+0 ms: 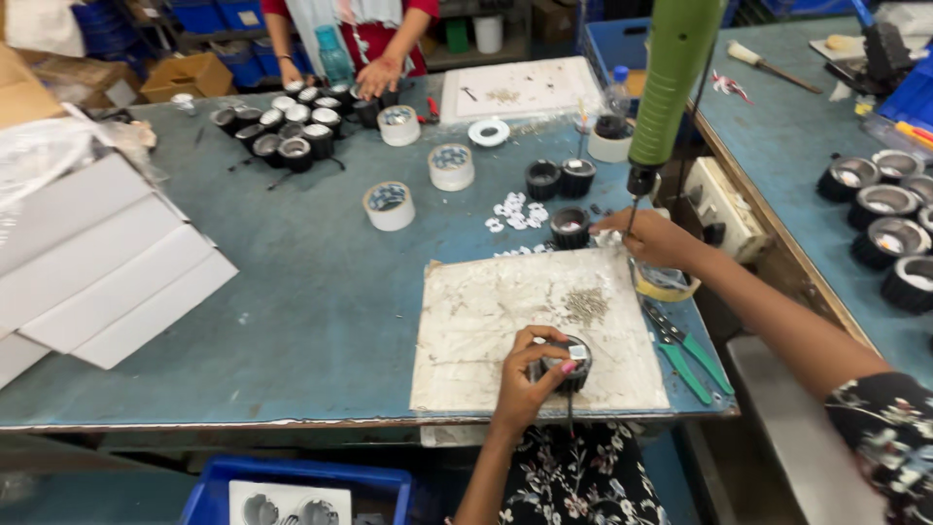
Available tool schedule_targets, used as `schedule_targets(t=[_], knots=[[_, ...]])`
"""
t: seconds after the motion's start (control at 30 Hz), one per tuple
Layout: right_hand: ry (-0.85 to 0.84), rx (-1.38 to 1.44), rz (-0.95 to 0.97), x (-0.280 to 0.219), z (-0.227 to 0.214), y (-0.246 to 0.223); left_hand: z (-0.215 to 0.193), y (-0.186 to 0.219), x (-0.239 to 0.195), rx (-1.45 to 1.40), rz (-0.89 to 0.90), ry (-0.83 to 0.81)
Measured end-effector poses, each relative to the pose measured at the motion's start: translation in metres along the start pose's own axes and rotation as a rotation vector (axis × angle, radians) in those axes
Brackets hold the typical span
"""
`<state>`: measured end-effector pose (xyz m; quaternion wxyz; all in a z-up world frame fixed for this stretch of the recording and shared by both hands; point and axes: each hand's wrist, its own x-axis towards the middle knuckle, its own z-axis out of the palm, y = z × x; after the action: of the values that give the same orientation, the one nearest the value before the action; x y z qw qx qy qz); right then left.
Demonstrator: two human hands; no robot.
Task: The person assembles LED lighting fixtures by inserting components into housings and securing them using a powered screwdriver.
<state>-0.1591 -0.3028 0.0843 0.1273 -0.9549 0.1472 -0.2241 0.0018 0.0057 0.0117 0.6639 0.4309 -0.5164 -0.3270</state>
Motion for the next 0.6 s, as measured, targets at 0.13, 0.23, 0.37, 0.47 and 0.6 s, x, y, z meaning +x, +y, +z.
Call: schedule_targets(t=[0.13,0.23,0.37,0.47,0.6], knots=[[0.289,-0.017,0.052,0.033,0.026,0.058,-0.002,0.004,0.002,0.012,0.020,-0.003],[0.300,0.083,0.097,0.069,0.045,0.093,-0.002,0.002,0.002,0.013,0.032,0.005],[0.376,-0.018,0.245,0.095,0.057,0.112,-0.002,0.000,0.002,0.044,0.034,-0.004],[0.277,-0.160,0.153,0.115,0.066,0.104,-0.004,0.000,0.003,0.029,0.015,-0.016],[0.168,-0.189,0.219,0.119,0.068,0.079,-0.004,0.000,0.003,0.023,0.017,-0.021]])
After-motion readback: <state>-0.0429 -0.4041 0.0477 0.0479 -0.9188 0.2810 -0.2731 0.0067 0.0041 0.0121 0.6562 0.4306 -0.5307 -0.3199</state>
